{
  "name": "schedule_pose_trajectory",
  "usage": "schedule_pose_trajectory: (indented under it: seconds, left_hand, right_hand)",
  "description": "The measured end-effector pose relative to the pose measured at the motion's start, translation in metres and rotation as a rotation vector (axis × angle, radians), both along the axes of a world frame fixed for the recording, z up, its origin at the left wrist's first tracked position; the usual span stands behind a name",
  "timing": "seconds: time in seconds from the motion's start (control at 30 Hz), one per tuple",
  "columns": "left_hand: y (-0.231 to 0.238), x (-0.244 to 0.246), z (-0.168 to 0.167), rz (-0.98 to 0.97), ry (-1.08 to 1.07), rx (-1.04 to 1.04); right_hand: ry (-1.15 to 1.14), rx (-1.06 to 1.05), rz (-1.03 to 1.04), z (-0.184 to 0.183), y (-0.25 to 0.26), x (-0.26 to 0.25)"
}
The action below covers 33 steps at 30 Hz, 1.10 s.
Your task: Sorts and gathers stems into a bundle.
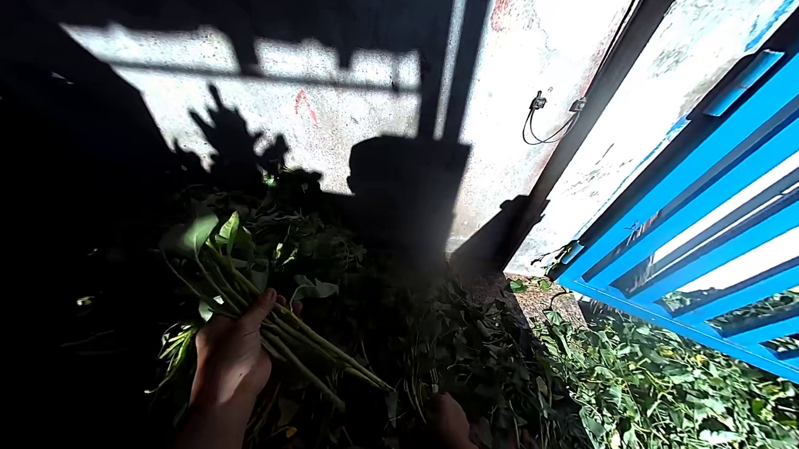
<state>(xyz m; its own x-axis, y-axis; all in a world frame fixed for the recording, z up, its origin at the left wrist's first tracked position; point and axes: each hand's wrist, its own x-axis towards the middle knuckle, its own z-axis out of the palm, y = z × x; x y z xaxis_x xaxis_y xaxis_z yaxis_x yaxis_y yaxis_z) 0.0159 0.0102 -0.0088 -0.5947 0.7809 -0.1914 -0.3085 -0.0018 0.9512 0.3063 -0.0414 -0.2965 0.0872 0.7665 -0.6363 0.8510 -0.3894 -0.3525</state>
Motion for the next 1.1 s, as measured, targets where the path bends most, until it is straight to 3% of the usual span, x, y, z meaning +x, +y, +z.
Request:
schedule_pose_trajectory:
  seconds: [0.13, 0.23, 0.3, 0.43, 0.5, 0.63, 0.83, 1.1]
  left_hand:
    - [0.002, 0.009, -0.003, -0.119, -0.046, -0.045]
    - [0.004, 0.012, 0.001, -0.171, -0.065, -0.06]
    - [0.003, 0.015, 0.004, -0.197, -0.081, -0.055]
    - [0.002, 0.021, 0.002, -0.211, -0.086, -0.043]
    - [0.0, 0.023, -0.003, -0.238, -0.09, -0.066]
    - [-0.001, 0.031, -0.012, -0.323, -0.069, -0.119]
    - [-0.003, 0.037, -0.03, -0.459, -0.021, -0.146]
    - [-0.01, 0.033, -0.031, -0.694, -0.019, -0.044]
  right_hand:
    - [-0.117, -0.057, 0.121, -0.019, 0.0, -0.027]
    - [-0.105, -0.048, 0.057, -0.032, 0.005, -0.026]
    - [0.091, -0.019, -0.091, -0.029, 0.013, -0.014]
    - [0.827, 0.205, -0.457, 0.014, 0.015, 0.004]
    - [1.013, 0.17, -0.542, 0.026, 0.012, 0.013]
    - [1.023, 0.225, -0.4, 0.049, 0.008, 0.02]
    - [1.039, 0.613, -0.142, 0.115, -0.014, -0.021]
    - [0.718, 0.897, 0.076, 0.144, -0.028, -0.049]
